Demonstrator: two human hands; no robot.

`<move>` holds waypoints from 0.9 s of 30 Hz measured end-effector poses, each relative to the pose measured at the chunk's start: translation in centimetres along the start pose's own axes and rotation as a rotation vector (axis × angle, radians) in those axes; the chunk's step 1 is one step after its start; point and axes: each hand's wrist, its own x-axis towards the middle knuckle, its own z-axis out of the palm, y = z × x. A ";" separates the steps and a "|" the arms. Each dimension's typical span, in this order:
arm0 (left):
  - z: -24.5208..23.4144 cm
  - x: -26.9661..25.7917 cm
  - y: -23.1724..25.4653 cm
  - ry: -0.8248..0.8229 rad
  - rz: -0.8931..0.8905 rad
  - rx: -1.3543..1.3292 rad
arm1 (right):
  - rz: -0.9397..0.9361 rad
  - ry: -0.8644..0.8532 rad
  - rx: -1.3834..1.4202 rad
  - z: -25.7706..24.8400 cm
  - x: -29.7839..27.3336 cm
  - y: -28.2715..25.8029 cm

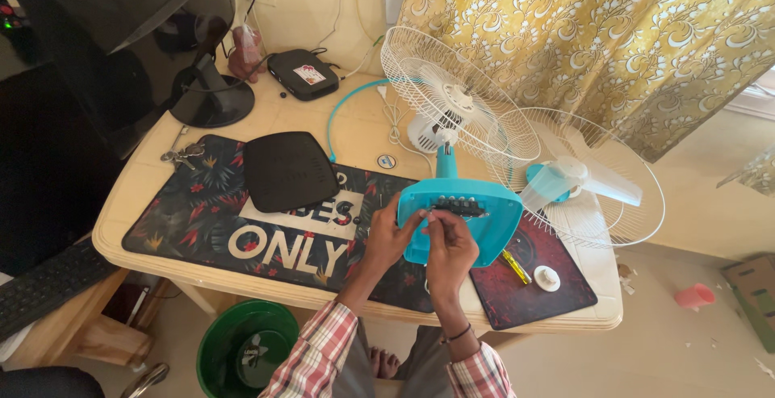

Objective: The person uses a screwdriver to adjust internal components of a blue plastic device, then places a black cover over it. The task involves manipulating wires and securing the cover.

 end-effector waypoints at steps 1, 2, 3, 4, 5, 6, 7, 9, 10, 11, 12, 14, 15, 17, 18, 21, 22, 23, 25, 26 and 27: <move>0.0 0.1 0.0 0.003 0.021 0.011 | 0.001 0.004 -0.007 0.1 0.0 0.0; 0.0 0.1 0.0 0.008 0.042 0.021 | 0.001 0.006 -0.014 0.1 -0.1 0.0; 0.0 0.0 0.1 0.013 0.063 0.031 | 0.002 0.008 -0.022 0.1 -0.2 0.0; 0.0 0.0 0.1 0.014 0.067 0.035 | -0.015 0.008 -0.027 0.1 -0.3 -0.1; 0.1 0.0 0.1 0.014 0.071 0.039 | -0.031 0.007 -0.032 0.1 -0.5 -0.1; 0.1 0.1 0.1 0.015 0.076 0.045 | -0.048 0.005 -0.035 0.2 -0.6 -0.1; 0.1 0.2 0.1 0.016 0.077 0.046 | -0.054 0.009 -0.032 0.2 -0.6 -0.1; 0.2 0.2 0.1 0.012 0.077 0.048 | -0.064 0.023 -0.027 0.2 -0.6 -0.1; 0.2 0.2 0.1 0.012 0.076 0.050 | -0.072 0.023 -0.026 0.2 -0.6 -0.1; 0.2 0.2 0.1 0.011 0.075 0.052 | -0.079 0.023 -0.026 0.2 -0.5 -0.1; 0.2 0.2 0.1 0.009 0.074 0.054 | -0.086 0.026 -0.025 0.3 -0.5 -0.1; 0.2 0.1 0.1 0.008 0.089 0.046 | -0.110 0.035 -0.075 0.4 -0.5 -0.2; 0.1 0.1 0.2 0.008 0.097 0.042 | -0.122 0.040 -0.099 0.5 -0.5 -0.3; 0.1 0.1 0.3 0.016 0.149 0.045 | -0.130 0.058 -0.157 0.8 -0.5 -0.7; 0.1 0.1 0.4 0.019 0.175 0.046 | -0.134 0.068 -0.187 0.8 -0.5 -0.9; 0.1 0.1 0.6 0.024 0.178 0.026 | -0.125 0.076 -0.202 1.1 -0.5 -1.4; 0.1 0.1 0.7 0.021 0.148 0.040 | -0.142 0.082 -0.227 1.1 -0.5 -1.5; 0.2 0.1 0.7 0.018 0.119 0.055 | -0.160 0.087 -0.253 1.1 -0.5 -1.6; 0.2 0.2 0.7 0.013 0.091 0.075 | -0.184 0.095 -0.280 1.2 -0.4 -1.8; 0.2 0.1 0.7 0.009 0.090 0.081 | -0.188 0.098 -0.282 1.2 -0.3 -1.8; 0.2 0.1 0.6 0.006 0.088 0.086 | -0.192 0.101 -0.285 1.1 -0.3 -1.8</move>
